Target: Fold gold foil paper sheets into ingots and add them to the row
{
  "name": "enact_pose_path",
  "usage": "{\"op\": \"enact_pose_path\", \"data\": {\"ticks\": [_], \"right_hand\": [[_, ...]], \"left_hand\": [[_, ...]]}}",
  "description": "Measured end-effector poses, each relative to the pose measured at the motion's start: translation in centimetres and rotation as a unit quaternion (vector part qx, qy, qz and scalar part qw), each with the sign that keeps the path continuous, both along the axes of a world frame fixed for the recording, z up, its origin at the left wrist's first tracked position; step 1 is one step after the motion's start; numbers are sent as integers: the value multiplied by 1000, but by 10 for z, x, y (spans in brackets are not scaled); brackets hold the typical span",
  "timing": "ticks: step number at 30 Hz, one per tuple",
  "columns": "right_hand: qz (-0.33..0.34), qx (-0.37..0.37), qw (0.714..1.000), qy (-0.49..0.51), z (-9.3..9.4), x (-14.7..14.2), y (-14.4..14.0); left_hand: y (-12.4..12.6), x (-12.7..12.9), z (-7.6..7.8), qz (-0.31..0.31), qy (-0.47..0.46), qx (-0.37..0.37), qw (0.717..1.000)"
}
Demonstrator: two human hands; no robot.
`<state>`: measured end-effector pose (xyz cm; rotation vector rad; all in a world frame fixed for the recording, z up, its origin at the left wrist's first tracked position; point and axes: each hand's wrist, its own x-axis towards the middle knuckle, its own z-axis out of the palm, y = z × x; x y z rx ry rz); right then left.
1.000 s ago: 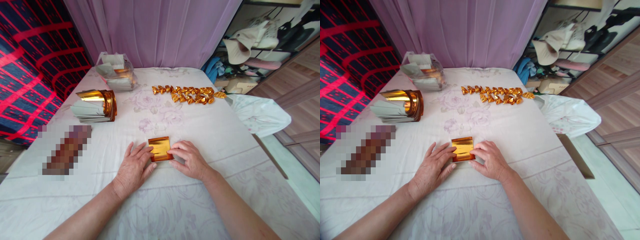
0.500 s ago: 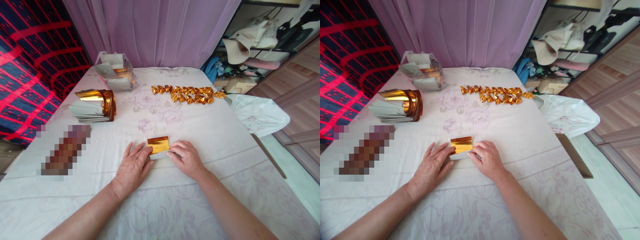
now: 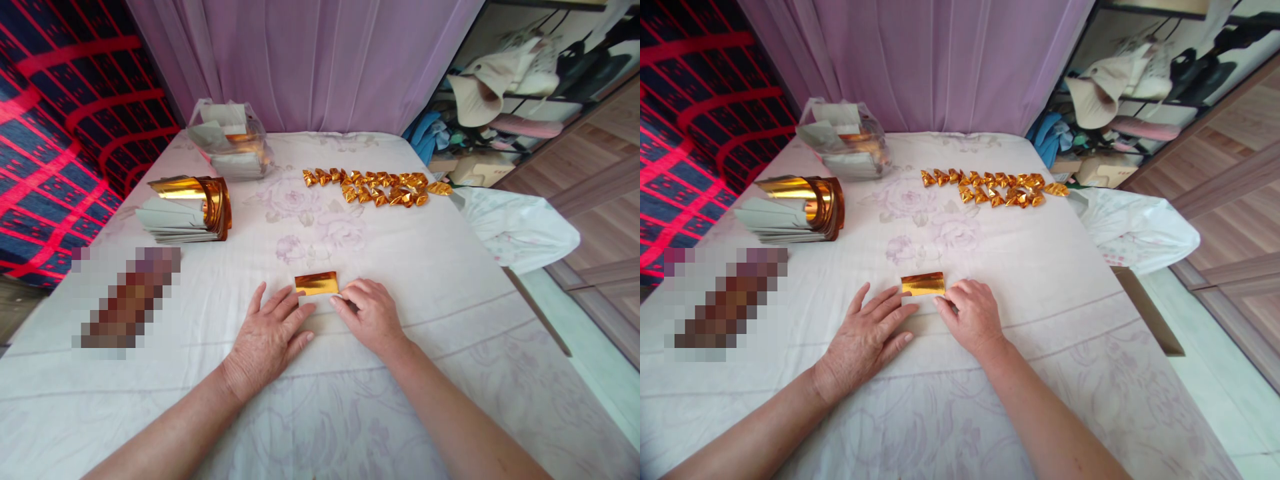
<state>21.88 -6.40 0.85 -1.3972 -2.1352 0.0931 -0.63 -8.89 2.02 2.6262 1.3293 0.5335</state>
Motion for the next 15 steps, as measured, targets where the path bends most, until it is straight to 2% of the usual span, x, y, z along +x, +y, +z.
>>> {"op": "enact_pose_path", "data": {"ticks": [15], "right_hand": [[-23,-3,1000,-20,-1,-4,0]], "left_hand": [[-1,1,-1,13,8,-4,1000]]}}
